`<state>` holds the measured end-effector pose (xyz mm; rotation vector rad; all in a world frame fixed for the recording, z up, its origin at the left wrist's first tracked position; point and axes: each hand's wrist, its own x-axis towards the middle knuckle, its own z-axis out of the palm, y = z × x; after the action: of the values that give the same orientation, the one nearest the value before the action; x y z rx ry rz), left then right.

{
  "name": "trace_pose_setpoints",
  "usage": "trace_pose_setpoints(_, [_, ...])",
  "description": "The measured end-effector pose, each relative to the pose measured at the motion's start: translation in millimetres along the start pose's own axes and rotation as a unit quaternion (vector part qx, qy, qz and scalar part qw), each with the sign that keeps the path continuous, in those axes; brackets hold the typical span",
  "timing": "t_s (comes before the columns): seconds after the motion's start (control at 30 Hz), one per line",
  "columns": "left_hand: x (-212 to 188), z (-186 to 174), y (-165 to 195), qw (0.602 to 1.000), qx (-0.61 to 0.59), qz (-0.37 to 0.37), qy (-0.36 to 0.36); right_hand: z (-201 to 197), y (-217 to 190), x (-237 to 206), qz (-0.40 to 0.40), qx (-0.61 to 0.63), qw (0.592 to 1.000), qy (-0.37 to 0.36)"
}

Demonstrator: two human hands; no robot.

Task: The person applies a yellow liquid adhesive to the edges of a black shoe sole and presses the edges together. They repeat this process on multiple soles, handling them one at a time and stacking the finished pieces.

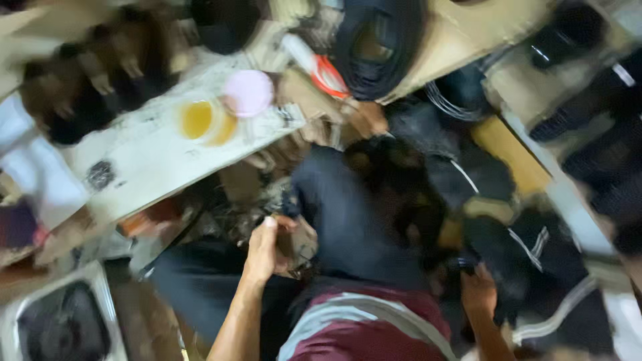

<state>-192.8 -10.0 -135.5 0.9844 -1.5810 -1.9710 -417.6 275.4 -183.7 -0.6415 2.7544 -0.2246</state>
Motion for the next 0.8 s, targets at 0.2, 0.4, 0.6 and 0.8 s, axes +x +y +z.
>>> trace_pose_setpoints(0.2, [21,-106,-27,0.987,0.066,0.009,0.145,42,-95,83,-0.061,0.331,0.941,0.028])
trace_pose_setpoints(0.4, [8,-168,-54,0.972,0.013,-0.021,0.234,49,-174,140,-0.215,0.452,0.865,0.022])
trace_pose_setpoints(0.6, [10,-174,-96,0.979,-0.036,-0.031,0.198,-9,-227,157,-0.419,0.254,0.845,0.213])
trace_pose_setpoints(0.8, [26,-174,-107,0.979,0.038,-0.146,0.136,-47,-281,199,-0.457,0.047,0.851,0.254])
